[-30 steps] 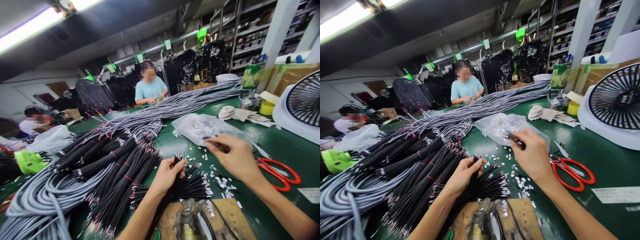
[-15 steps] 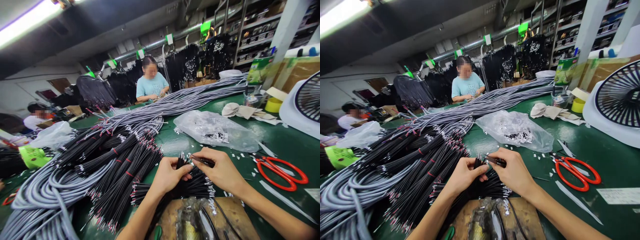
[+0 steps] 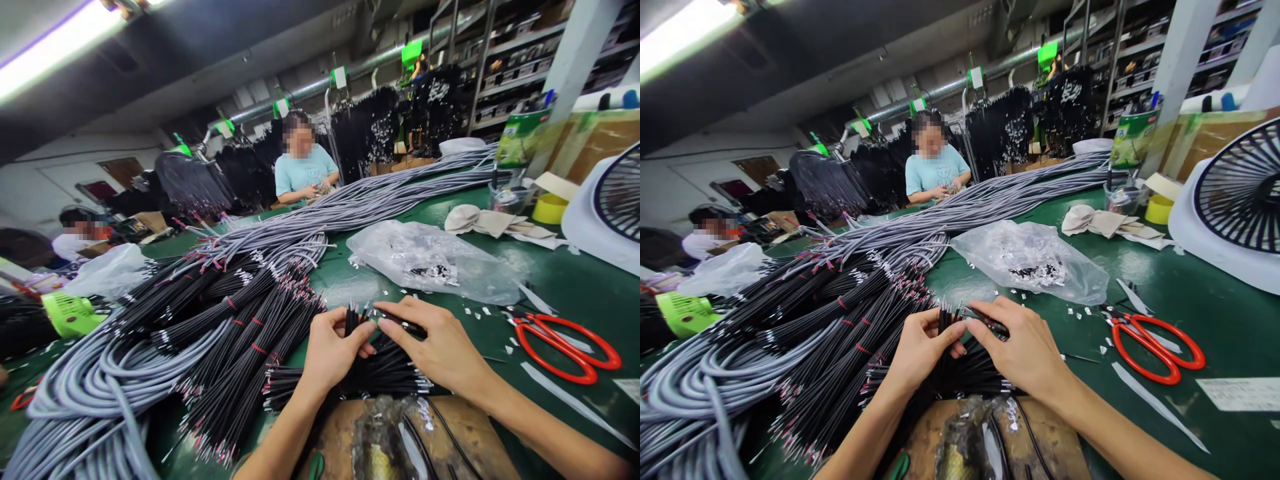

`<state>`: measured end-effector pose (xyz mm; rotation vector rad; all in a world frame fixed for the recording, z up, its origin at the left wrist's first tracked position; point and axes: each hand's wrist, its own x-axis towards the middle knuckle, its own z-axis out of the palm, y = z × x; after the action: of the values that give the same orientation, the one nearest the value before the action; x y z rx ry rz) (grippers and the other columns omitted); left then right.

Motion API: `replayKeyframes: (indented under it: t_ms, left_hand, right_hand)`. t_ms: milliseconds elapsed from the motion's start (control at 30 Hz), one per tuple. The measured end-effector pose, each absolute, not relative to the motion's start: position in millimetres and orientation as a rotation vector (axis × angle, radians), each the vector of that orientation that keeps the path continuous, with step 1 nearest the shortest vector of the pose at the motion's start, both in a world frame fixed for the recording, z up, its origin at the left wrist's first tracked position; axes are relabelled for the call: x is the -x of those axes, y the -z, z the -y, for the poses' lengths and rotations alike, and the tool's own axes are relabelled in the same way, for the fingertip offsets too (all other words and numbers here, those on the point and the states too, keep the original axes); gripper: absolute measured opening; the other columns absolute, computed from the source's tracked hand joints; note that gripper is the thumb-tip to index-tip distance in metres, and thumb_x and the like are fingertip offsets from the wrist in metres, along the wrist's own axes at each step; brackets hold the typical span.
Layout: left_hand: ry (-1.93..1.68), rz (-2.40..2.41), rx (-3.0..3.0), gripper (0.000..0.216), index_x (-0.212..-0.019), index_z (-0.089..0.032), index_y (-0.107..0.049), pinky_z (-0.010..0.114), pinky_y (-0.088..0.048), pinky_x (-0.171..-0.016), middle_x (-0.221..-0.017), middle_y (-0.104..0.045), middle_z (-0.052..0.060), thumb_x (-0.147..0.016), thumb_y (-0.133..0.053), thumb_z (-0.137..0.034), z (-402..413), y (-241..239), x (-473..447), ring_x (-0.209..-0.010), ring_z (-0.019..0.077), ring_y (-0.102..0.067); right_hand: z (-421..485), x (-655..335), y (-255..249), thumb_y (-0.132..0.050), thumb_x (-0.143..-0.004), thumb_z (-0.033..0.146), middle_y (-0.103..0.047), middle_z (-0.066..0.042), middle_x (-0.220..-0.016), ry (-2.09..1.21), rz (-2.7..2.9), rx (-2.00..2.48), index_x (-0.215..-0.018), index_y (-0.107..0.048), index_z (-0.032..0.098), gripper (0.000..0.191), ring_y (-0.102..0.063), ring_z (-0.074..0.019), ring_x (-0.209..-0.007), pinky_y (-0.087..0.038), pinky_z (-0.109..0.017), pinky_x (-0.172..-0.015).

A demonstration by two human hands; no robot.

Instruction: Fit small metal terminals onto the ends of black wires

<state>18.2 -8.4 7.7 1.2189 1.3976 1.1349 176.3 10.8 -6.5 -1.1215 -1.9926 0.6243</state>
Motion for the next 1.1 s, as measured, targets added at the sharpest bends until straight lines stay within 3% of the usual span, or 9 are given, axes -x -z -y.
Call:
replayKeyframes:
  t_ms: [500, 633, 800, 967, 1100]
  left_hand:
    - [-1.108, -1.342, -1.275, 0.02, -0.066, -0.01, -0.06, 0.02, -0.046, -0.044, -0.049, -0.058, 0.0, -0.064, -0.069, -0.027, 10, -7, -18, -0.042, 0.0104, -0.055]
    - [-0.985, -1.192, -1.298, 0.027, -0.061, -0.009, -0.061, 0.022, -0.047, -0.048, -0.051, -0.062, 0.005, -0.07, -0.065, -0.034, 10, -11, -11, -0.044, 0.0119, -0.057]
    - [-0.874, -1.07, -1.239, 0.032, -0.064, -0.008, -0.061, 0.022, -0.045, -0.045, -0.054, -0.061, 0.005, -0.066, -0.068, -0.04, 12, -17, -10, -0.045, 0.0131, -0.058]
    - [-0.811, -1.055, -1.251, 0.037, -0.061, -0.009, -0.06, 0.021, -0.044, -0.044, -0.05, -0.058, 0.004, -0.065, -0.066, -0.044, 15, -19, -16, -0.041, 0.0107, -0.055]
    - [-0.864, -1.139, -1.298, 0.031, -0.06, -0.011, -0.056, 0.02, -0.043, -0.045, -0.048, -0.058, 0.002, -0.063, -0.07, -0.039, 15, -15, -19, -0.041, 0.0096, -0.053]
  right_hand:
    - [-12, -181, 6, -0.05, -0.084, 0.034, -0.065, 0.0, -0.076, -0.608, 2.061, 1.092, -0.095, -0.069, 0.027, 0.023, -0.058, -0.0132, -0.064, -0.045, -0.024, -0.06]
    - [-15, -186, 2, -0.051, -0.083, 0.035, -0.066, 0.0, -0.077, -0.71, 2.049, 1.074, -0.091, -0.07, 0.027, 0.022, -0.059, -0.014, -0.067, -0.045, -0.026, -0.064]
    - [-19, -187, 2, -0.056, -0.08, 0.037, -0.066, -0.002, -0.086, -0.881, 1.905, 0.959, -0.098, -0.067, 0.022, 0.025, -0.06, -0.0154, -0.076, -0.045, -0.026, -0.069]
    - [-18, -181, 4, -0.052, -0.083, 0.034, -0.058, 0.0, -0.068, -0.983, 1.93, 0.88, -0.068, -0.06, 0.017, 0.024, -0.053, -0.0126, -0.065, -0.041, -0.022, -0.06]
    - [-16, -176, 7, -0.049, -0.084, 0.032, -0.054, 0.001, -0.065, -1.01, 1.93, 0.918, -0.067, -0.053, 0.017, 0.023, -0.05, -0.012, -0.062, -0.04, -0.022, -0.057]
